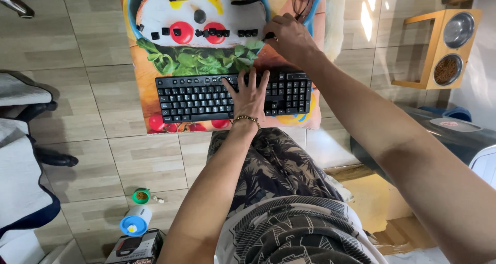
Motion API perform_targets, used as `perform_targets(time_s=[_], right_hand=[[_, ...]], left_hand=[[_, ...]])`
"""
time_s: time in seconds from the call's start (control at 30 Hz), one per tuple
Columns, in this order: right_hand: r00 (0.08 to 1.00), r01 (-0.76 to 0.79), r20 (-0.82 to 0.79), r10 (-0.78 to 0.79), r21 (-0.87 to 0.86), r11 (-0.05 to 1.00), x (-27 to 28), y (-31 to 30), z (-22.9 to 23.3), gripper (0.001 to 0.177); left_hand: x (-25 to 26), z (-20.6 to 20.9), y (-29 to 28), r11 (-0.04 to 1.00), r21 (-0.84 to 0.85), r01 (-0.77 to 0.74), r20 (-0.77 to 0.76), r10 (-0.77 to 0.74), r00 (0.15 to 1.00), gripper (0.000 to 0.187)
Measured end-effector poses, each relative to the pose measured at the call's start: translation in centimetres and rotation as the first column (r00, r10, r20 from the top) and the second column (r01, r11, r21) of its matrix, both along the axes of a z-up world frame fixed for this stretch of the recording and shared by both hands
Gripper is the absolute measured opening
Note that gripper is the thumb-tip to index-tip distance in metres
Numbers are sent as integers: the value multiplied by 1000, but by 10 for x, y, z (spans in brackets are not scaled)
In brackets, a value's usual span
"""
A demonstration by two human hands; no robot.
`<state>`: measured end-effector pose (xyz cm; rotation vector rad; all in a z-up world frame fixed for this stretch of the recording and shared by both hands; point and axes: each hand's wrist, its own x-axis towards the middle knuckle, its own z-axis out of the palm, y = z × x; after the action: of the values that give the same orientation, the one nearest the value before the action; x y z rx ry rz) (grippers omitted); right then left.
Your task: The recorder is cleaning and repairing a mechanical computer keyboard by removing keycaps and placing small components.
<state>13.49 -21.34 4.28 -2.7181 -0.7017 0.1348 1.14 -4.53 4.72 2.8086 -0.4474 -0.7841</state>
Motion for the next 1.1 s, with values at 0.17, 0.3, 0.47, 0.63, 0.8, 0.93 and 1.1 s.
perform_targets(time_s=[0.17, 0.3, 0.47, 0.63, 0.8, 0.93, 1.1], right_hand=[[999, -22, -23, 23, 56, 998, -3, -8, -1, 16], [997, -52, -53, 57, 92, 994, 6, -17, -4, 12], [996, -90, -9, 91, 84, 992, 6, -18, -7, 14], [992, -26, -119, 43, 143, 989, -9, -22, 14, 43], [852, -59, -523, 17, -64, 996, -37, -26, 28, 30], [838, -109, -546, 17, -137, 985, -41, -30, 7, 27], [792, -129, -609, -34, -222, 966, -37, -36, -30, 35]], left_hand=[[-1, -1, 1, 1000, -3, 2, -1, -2, 1000, 132], [-4, -8, -1, 999, -27, -17, 46, 18, 999, 131], [-4, -8, -2, 1000, -1, -3, 40, 3, 999, 121], [-9, -19, -5, 999, -37, -23, 79, 26, 997, 113], [-8, -14, -18, 993, 114, -4, -69, 12, 998, 112], [-8, -16, -26, 988, 155, 7, -73, 5, 997, 105], [-14, -31, -29, 986, 162, -29, 32, 24, 999, 87]])
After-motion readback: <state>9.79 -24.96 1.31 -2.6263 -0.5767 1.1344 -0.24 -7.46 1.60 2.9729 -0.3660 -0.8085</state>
